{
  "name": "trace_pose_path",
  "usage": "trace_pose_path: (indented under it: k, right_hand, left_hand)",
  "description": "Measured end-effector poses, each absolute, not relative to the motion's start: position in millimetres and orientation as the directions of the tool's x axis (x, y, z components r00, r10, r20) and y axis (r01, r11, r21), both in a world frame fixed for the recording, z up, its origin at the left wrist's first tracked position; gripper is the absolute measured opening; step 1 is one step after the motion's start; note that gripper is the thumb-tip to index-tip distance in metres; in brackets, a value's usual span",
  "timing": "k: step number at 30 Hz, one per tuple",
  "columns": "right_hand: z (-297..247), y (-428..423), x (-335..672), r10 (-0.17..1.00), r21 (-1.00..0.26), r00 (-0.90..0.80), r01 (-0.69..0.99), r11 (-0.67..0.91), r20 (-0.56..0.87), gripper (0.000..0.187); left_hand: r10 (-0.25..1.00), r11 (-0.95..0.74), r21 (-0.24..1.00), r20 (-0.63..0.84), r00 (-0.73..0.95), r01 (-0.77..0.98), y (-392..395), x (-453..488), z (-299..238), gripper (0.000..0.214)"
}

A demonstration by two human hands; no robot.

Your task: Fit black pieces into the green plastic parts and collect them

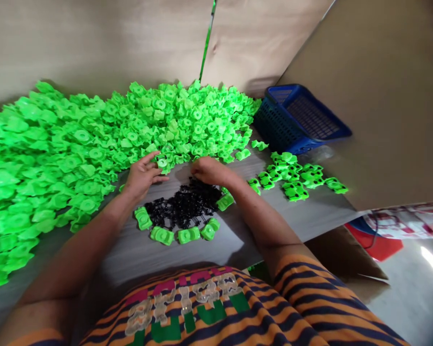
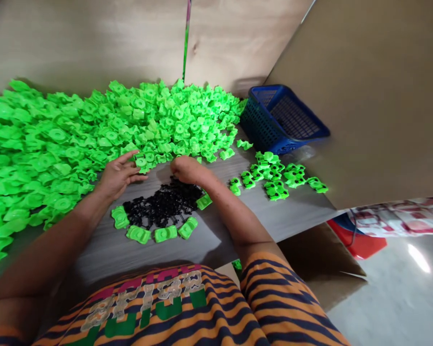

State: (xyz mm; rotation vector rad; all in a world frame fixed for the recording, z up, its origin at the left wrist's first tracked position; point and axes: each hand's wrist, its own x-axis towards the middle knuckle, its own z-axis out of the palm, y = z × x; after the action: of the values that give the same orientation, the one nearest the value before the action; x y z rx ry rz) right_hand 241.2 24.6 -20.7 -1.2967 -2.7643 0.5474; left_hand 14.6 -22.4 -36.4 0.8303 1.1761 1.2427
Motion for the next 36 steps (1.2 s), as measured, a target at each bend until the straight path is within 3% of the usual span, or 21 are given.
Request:
trace_pose_path:
  k: [4,11,13,16,19,22,27,36]
  right_hand:
    - [-20,16,228,0.746,-0.205,-0.65,0.757,0.62,-0.145,0.023]
    - [-18,12,222,0.777,-0.149,-0.601,0.799,0.582,-0.185,0.02]
    - [-20,15,225,0.77,-0.212,-0.619,0.782,0.586,-0.153,0.02]
    - [-22,18,230,0.774,-0.46,-0.633,0.695,0.552,-0.027,0.02]
    - [-23,18,230,0.808,-0.754,-0.585,0.499,0.428,0.071,0.016]
    - [-25,12,222,0.861,-0.896,-0.499,0.333,0.294,0.098,0.017]
    - [-35,-2,201,0.927,-0.906,-0.34,0.321,0.274,0.16,0.016]
    - [-43,-10,190,0.92,-0.821,-0.263,0.425,0.381,0.29,0.016]
  left_hand:
    - [0.973,0.205,0.949,-0.224,-0.054,-0.24,-23,17,-37,0.067]
    - [0.975,0.214,0.944,-0.22,0.004,-0.25,-24,17,-35,0.065]
    - [0.978,0.2,0.944,-0.21,-0.009,-0.26,-24,17,-35,0.062]
    - [0.982,0.171,0.947,-0.186,-0.031,-0.272,-24,17,-35,0.062]
    - [0.986,0.152,0.948,-0.165,-0.024,-0.28,-25,17,-35,0.065]
    - [0.99,0.133,0.953,-0.139,-0.001,-0.273,-26,19,-35,0.068]
    - [0.994,0.113,0.962,-0.109,0.029,-0.247,-29,23,-36,0.071]
    - [0.992,0.129,0.955,-0.123,0.039,-0.268,-32,24,-32,0.076]
